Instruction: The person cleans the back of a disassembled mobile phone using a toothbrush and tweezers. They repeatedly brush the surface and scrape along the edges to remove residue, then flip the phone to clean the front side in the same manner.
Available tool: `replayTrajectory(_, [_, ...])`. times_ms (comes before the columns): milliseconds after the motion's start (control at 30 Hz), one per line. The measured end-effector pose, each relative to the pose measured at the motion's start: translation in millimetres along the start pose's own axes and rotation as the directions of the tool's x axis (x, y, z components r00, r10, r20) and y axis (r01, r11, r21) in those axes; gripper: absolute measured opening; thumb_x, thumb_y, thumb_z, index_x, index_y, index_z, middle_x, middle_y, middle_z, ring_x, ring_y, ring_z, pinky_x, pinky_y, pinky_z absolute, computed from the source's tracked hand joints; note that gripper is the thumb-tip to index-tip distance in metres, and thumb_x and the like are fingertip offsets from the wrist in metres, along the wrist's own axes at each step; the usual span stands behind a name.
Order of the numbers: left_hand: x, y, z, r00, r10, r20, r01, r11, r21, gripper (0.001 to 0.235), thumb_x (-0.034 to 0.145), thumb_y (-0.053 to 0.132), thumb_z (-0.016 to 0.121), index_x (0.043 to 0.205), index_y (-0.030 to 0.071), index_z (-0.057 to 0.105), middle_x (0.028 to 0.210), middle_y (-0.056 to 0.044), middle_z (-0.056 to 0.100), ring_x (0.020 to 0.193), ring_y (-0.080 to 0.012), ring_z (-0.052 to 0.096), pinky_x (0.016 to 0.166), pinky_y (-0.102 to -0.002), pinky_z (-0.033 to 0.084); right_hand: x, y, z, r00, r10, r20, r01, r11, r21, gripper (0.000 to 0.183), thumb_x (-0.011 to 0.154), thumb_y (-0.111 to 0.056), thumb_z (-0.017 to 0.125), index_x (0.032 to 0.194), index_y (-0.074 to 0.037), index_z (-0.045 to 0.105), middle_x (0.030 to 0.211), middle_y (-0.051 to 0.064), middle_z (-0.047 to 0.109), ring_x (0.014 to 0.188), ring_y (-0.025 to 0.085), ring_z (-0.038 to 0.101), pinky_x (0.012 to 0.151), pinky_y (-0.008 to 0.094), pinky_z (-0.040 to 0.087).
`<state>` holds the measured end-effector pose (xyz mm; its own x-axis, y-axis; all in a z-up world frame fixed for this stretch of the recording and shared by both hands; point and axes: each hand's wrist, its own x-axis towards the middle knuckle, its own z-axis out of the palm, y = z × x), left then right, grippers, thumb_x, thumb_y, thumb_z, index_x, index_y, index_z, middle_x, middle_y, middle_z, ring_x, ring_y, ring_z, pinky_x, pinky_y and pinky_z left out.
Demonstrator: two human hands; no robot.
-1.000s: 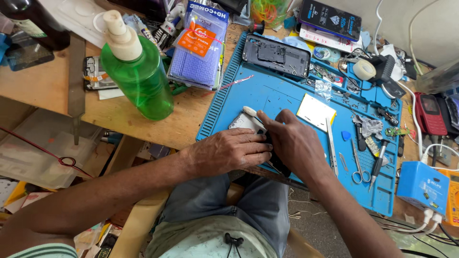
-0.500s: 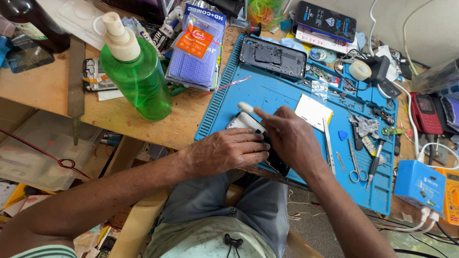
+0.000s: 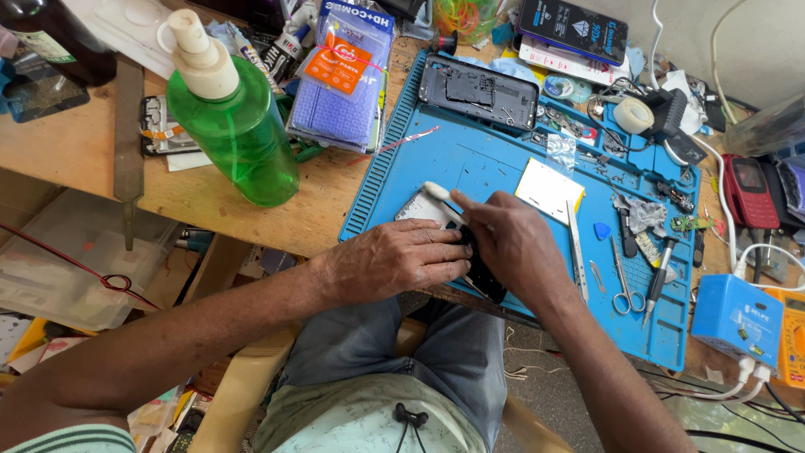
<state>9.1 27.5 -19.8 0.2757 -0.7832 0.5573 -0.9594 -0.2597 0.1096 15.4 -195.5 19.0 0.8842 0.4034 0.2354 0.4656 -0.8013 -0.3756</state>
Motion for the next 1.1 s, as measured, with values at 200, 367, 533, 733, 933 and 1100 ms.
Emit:
replayTrajectory(200, [0,0,1,1.0,-0.008,0.026,0.008,1.0,0.002,0.034,0.094,0.016,0.06,0.126,0.006,0.068,0.136,-0.011,0.067,0.131,-0.0289,0.062,0.113,-0.041,0.048,-5,-1,-4,0.998,0.062,0.021,-0.062,0.998,-0.004,0.03,0.097,-0.011,0.068,0.124,-0.02,0.075,0.078,0.012,0.063,0.061,0.026,0.061,0.061,0.045,0.049])
replayTrajectory(367, [-1,0,2,0.999,-0.017,0.049,0.017,1.0,0.001,0.034,0.096,0.017,0.059,0.128,0.007,0.068,0.138,-0.011,0.066,0.134,-0.0288,0.059,0.114,-0.041,0.047,-9,-1,-6,0.997,0.079,0.008,-0.079,0.997,0.017,0.036,0.094,-0.009,0.068,0.129,-0.02,0.074,0.077,0.014,0.062,0.061,0.028,0.061,0.061,0.045,0.049])
replayTrajectory(533, [-1,0,3,0.999,-0.021,0.048,0.021,1.0,0.0,0.035,0.095,0.017,0.059,0.127,0.006,0.068,0.138,-0.011,0.066,0.135,-0.0295,0.058,0.114,-0.041,0.047,-13,1,-7,0.994,0.111,-0.001,-0.111,0.993,0.034,0.039,0.094,-0.008,0.067,0.13,-0.021,0.073,0.078,0.015,0.062,0.062,0.028,0.061,0.062,0.046,0.048])
replayTrajectory(733, [-1,0,3,0.998,-0.018,0.052,0.017,1.0,0.014,0.035,0.095,0.017,0.06,0.128,0.007,0.068,0.138,-0.011,0.066,0.135,-0.0288,0.059,0.115,-0.041,0.047,-19,8,-7,0.996,0.084,-0.013,-0.083,0.996,0.043,0.038,0.095,-0.008,0.067,0.131,-0.02,0.073,0.079,0.013,0.064,0.063,0.027,0.062,0.062,0.045,0.049])
replayTrajectory(933, [-1,-1,4,0.999,-0.024,0.045,0.024,1.0,-0.012,0.035,0.095,0.017,0.062,0.127,0.006,0.069,0.137,-0.011,0.067,0.134,-0.0288,0.06,0.114,-0.041,0.047,-25,9,-8,0.982,0.187,0.02,-0.188,0.982,0.029,0.037,0.096,-0.012,0.067,0.13,-0.024,0.073,0.076,0.012,0.063,0.06,0.025,0.061,0.059,0.045,0.049])
replayTrajectory(1100, [-2,1,4,0.999,-0.02,0.036,0.02,1.0,-0.006,0.035,0.095,0.017,0.061,0.127,0.006,0.068,0.137,-0.011,0.067,0.133,-0.0287,0.06,0.113,-0.042,0.047,-30,8,-13,0.982,0.188,-0.011,-0.189,0.981,-0.045,0.037,0.096,-0.012,0.067,0.13,-0.025,0.073,0.076,0.012,0.062,0.061,0.025,0.061,0.059,0.045,0.049])
